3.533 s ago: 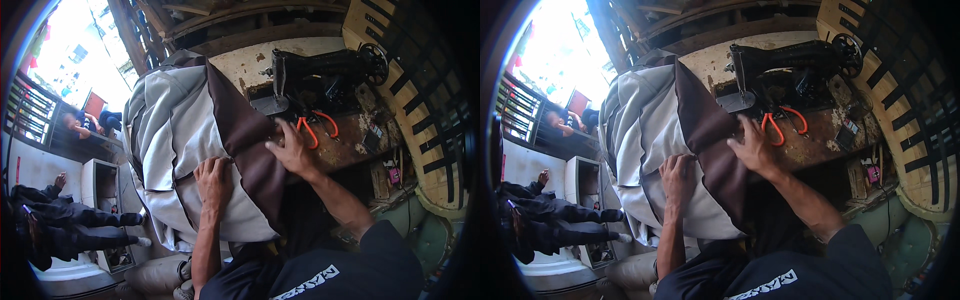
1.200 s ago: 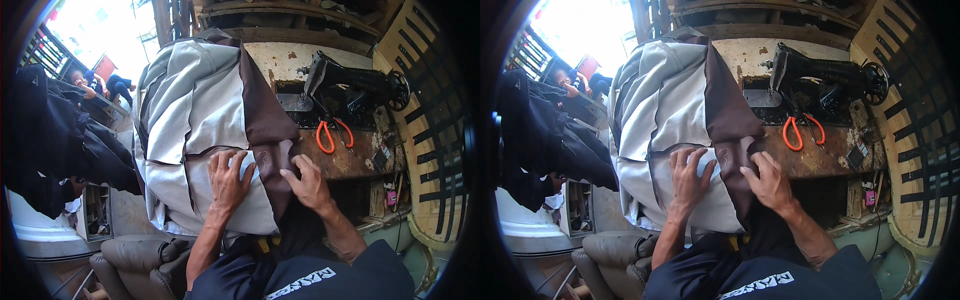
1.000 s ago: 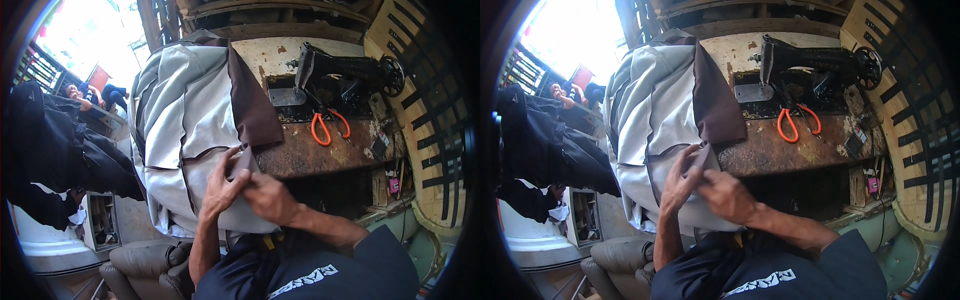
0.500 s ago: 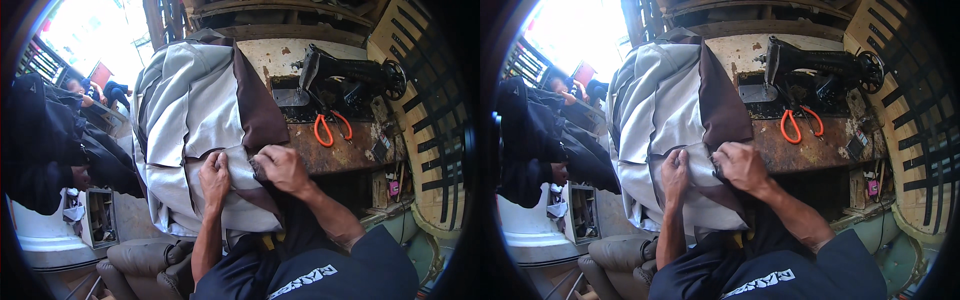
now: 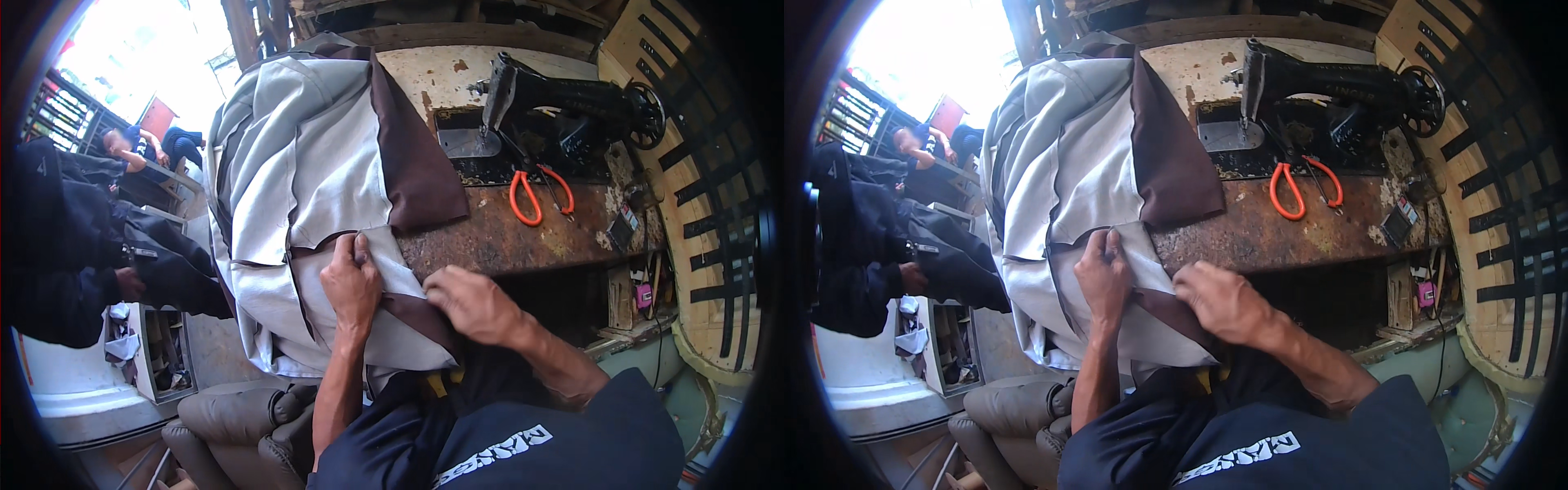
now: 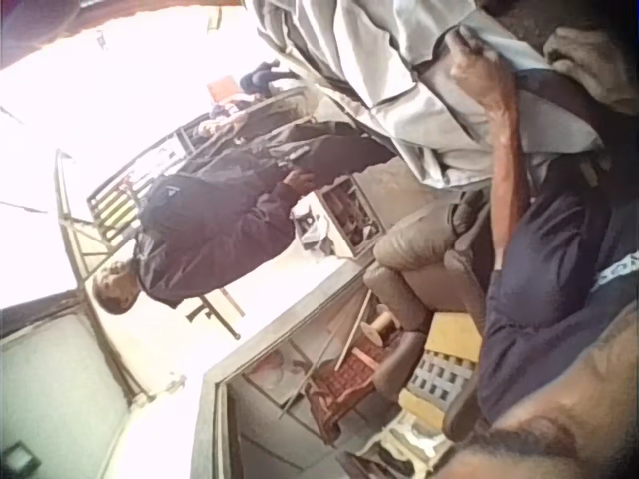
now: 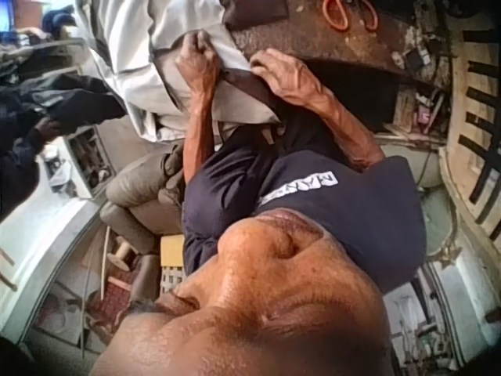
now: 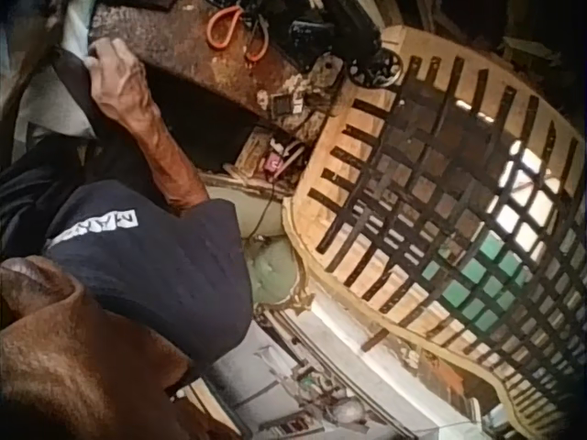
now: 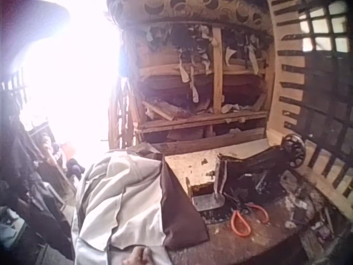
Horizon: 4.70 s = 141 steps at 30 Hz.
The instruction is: The person aligns fabric upholstery panels by hand, stitches along the seams using a sewing machine, and trims threads using scissors.
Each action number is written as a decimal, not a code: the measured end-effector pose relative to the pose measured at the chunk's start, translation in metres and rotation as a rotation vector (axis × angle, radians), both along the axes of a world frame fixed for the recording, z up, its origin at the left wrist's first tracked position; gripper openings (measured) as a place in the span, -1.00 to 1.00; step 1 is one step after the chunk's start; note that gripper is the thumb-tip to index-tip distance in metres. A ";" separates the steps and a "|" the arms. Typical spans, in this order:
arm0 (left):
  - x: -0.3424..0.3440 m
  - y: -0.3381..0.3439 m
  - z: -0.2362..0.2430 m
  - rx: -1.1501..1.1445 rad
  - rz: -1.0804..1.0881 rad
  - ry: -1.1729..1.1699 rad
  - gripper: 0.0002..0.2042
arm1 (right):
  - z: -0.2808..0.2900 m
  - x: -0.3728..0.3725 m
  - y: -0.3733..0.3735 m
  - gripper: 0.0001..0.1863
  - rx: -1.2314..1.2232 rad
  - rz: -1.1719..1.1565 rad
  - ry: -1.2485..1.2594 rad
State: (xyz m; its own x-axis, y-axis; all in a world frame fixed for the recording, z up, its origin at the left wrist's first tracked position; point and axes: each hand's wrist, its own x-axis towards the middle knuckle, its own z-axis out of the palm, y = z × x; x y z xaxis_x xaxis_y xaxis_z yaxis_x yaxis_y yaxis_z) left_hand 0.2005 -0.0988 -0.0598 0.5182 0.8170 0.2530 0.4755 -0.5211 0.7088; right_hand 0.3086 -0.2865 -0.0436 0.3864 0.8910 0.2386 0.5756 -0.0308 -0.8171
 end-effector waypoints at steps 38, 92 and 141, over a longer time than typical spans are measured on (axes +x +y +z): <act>0.014 0.020 -0.001 0.398 -0.462 0.463 -0.33 | -0.061 -0.092 -0.112 -0.42 -0.437 -0.071 0.810; 0.030 0.068 -0.004 0.326 -0.381 0.248 -0.49 | 0.044 0.027 -0.002 -0.82 0.023 -0.352 0.039; -0.036 -0.014 0.006 -0.270 -0.652 -0.189 -0.86 | -0.094 -0.051 -0.078 -0.33 0.119 0.348 1.639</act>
